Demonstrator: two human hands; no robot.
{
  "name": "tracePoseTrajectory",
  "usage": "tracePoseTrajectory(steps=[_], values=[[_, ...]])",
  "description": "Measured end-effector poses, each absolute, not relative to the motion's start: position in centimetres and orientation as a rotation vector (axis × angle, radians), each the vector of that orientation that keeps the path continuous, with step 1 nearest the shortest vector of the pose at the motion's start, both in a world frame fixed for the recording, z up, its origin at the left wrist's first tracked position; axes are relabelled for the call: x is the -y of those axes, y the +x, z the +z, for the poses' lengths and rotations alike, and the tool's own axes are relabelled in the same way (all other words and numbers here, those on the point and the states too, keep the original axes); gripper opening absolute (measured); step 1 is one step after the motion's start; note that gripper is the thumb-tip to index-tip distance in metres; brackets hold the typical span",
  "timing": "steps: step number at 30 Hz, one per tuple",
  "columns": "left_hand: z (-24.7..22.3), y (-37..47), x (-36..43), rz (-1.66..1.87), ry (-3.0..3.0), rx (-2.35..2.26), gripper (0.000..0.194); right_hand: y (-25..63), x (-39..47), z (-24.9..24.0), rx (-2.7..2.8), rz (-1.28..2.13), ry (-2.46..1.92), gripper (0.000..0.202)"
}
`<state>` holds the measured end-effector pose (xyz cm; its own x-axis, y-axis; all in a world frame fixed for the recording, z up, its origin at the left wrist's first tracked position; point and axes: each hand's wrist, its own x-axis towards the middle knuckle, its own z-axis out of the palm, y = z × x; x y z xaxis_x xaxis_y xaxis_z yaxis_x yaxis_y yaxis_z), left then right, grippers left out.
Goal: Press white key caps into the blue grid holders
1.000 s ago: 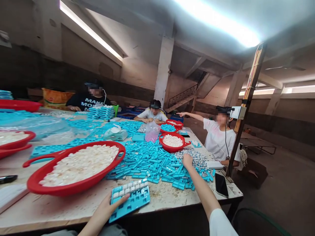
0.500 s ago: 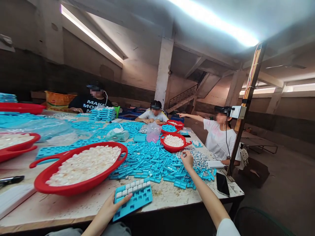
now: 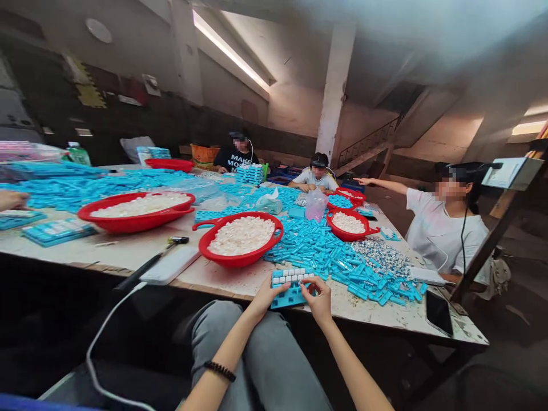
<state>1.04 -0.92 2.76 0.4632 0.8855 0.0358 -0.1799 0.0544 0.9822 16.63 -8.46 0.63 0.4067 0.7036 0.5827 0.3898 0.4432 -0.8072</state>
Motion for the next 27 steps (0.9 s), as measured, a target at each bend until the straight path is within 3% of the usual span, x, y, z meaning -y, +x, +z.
tracePoseTrajectory(steps=[6,13,19,27], values=[[2.2,1.1,0.6,0.934,1.196,-0.738,0.065,16.3,8.9,0.2,1.262,0.334,-1.230,0.014],[2.3,1.1,0.8,0.935,1.212,-0.732,0.058,14.2,8.1,0.6,1.107,0.512,-1.285,0.039],[2.2,1.1,0.8,0.950,1.253,-0.745,0.055,14.2,8.3,2.1,1.139,0.451,-1.427,0.038],[1.4,1.3,0.4,0.934,1.291,-0.644,0.063,15.2,8.5,3.3,1.266,0.328,-1.645,0.029]])
